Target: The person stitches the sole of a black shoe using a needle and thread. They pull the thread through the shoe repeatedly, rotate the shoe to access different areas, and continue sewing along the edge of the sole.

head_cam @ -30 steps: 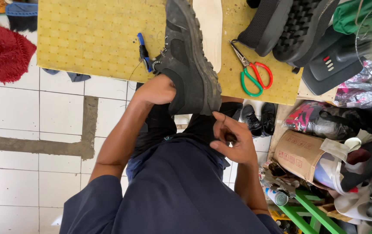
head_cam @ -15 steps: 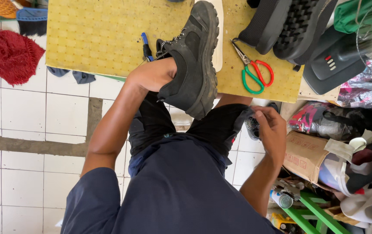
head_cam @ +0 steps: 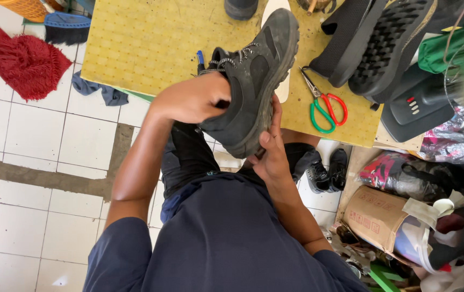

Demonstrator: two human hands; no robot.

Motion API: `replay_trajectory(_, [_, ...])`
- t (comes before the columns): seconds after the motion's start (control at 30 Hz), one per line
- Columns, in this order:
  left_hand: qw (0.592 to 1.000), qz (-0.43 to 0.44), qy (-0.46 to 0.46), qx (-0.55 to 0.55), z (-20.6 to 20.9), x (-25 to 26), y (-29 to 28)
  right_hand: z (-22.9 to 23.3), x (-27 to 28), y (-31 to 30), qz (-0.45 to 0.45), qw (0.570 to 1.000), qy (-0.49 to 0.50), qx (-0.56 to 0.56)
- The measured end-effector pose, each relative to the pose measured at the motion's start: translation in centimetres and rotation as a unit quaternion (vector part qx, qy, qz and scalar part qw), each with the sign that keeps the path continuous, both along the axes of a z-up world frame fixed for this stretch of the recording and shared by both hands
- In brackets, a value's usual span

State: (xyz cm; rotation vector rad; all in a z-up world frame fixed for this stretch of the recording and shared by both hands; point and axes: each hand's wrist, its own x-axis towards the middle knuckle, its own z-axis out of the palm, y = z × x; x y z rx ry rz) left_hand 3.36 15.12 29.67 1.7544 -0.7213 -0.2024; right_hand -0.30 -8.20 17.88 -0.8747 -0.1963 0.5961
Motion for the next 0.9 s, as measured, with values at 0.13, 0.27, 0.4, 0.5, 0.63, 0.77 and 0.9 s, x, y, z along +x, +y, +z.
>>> replay_trajectory(0.13, [0.987, 0.135, -0.039, -0.075, -2.0, -2.3, 4.3, 1.9, 0.0, 1.6, -0.081, 0.994, 0.045, -0.061])
replay_trajectory(0.27, [0.849, 0.457, 0.085, -0.251, -6.5, -3.8, 4.4, 2.5, 0.6, 2.3, -0.172, 0.983, -0.011, -0.063])
replay_trajectory(0.4, [0.755, 0.617, 0.020, -0.221, -12.7, -3.5, 3.5, 2.2, 1.3, 2.5, -0.229, 0.969, -0.074, -0.056])
replay_trajectory(0.5, [0.731, 0.660, -0.055, -0.167, -15.7, -2.7, 3.6, 2.3, 2.4, 2.1, -0.245, 0.965, -0.070, -0.052])
replay_trajectory(0.63, [0.736, 0.663, -0.097, -0.102, -17.8, -1.3, 3.9, 2.5, 2.8, 2.3, -0.254, 0.962, -0.086, -0.047])
replay_trajectory(0.77, [0.716, 0.691, -0.099, -0.023, -19.1, -0.6, 4.3, 3.1, 2.0, 2.8, -0.250, 0.965, -0.075, -0.040])
replay_trajectory(0.9, [0.708, 0.683, -0.161, 0.075, -20.2, -0.3, 3.9, 5.3, 0.9, 3.7, -0.263, 0.957, -0.077, -0.095])
